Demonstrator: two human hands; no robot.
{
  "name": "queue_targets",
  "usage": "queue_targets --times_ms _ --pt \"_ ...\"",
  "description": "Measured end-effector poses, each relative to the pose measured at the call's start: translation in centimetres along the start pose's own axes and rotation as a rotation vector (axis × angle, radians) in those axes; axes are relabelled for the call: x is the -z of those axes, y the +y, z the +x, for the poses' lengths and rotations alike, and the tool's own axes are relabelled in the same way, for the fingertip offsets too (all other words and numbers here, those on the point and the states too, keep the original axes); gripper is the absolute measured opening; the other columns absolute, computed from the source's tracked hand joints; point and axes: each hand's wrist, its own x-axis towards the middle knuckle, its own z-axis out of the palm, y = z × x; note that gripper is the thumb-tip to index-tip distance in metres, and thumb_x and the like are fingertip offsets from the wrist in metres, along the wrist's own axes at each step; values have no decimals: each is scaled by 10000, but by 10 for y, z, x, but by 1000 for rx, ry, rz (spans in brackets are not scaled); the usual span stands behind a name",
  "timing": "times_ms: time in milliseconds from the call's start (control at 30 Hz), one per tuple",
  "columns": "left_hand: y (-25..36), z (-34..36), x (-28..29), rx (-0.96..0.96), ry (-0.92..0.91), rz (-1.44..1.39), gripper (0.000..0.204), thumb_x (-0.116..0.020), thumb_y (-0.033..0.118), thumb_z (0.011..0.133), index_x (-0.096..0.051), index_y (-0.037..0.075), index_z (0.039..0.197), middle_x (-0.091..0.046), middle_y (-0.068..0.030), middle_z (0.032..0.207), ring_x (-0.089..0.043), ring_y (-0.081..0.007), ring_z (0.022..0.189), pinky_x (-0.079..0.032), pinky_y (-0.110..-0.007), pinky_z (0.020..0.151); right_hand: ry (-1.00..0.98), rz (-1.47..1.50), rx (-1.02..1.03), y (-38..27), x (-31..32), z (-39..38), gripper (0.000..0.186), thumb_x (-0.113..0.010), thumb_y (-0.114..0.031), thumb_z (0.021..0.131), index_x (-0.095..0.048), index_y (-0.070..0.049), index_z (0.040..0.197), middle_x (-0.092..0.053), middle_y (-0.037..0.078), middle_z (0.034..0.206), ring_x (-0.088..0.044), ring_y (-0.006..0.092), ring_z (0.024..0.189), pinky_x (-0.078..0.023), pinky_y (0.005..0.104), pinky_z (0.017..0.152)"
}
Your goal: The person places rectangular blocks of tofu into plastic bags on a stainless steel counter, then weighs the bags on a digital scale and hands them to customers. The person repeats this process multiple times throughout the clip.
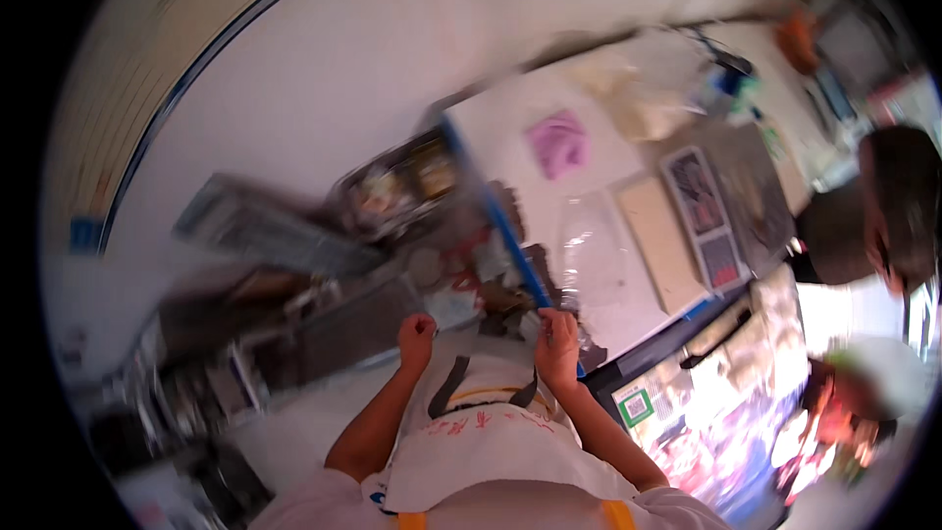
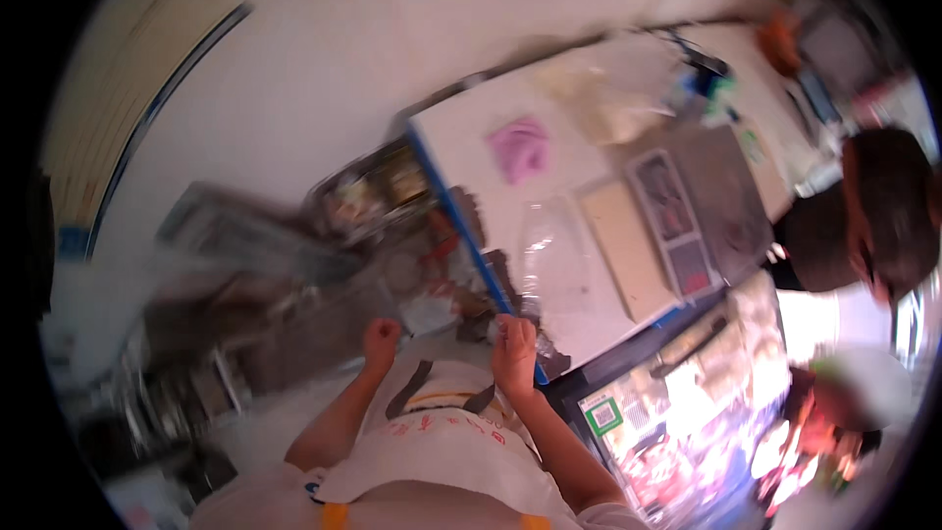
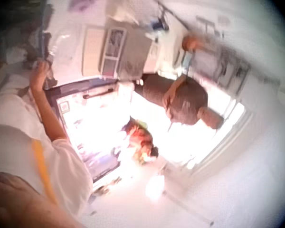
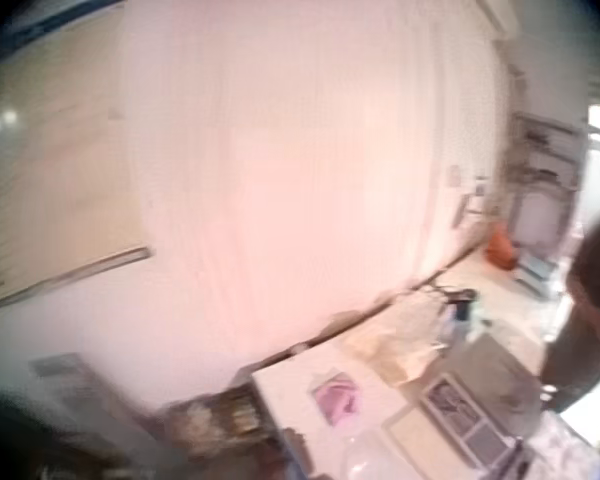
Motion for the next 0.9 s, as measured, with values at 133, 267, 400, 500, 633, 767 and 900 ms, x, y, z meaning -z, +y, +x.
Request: queue_targets --times_ms 133,267,400,500,633,767,900 --pt "-143 -97 95 162 28 309 73 -721 149 891 -748 85 870 -744 -103 936 -724 -309 822 -579 -443 779 -211 133 14 -7 -29 0 358 -634 84 881 -670 -51 1211 -657 145 1058 -655 320 962 -543 422 861" --pt "-229 -193 131 428 -221 603 286 -621 276 948 -740 34 851 -748 -169 950 -741 -322 836 -603 -443 754 -440 285 -24 8 -64 -11 234 -693 6 949 -700 -13 1182 -734 121 996 -700 213 861 -561 328 779" --pt "-232 -232 85 501 -172 526 283 -605 209 890 -816 42 976 -771 -229 1068 -750 -408 997 -601 -497 887 -734 197 -105 -14 -81 -5 190 -714 -19 932 -728 -18 1122 -738 79 945 -680 165 839 -556 303 790" --pt "-222 -248 87 931 115 177 305 -619 238 895 -815 21 984 -764 -247 1110 -751 -422 1028 -602 -487 914 -878 -37 174 -16 -116 -2 151 -708 -51 932 -742 -31 1078 -737 68 925 -682 166 835 -558 307 793" --pt "-250 -277 111 1025 113 -45 307 -597 231 881 -825 44 964 -771 -224 1097 -749 -409 1037 -593 -513 930 -927 -236 618 -32 -184 -12 156 -691 -141 926 -743 -45 1038 -741 138 924 -722 296 857 -569 400 808" --pt "-323 -323 120 1106 113 -25 321 -617 238 838 -832 31 957 -781 -220 1076 -745 -382 1075 -590 -472 956 -1164 -281 666 -48 -276 -44 237 -714 -276 918 -760 -63 1010 -755 159 952 -732 340 884 -573 433 807" --pt "-407 -331 182 1064 57 -230 325 -610 249 837 -821 20 931 -782 -207 1083 -742 -406 1054 -594 -485 913 -1545 -191 406 -91 -403 -99 299 -757 -362 929 -768 -65 966 -754 86 840 -723 210 768 -558 358 731"
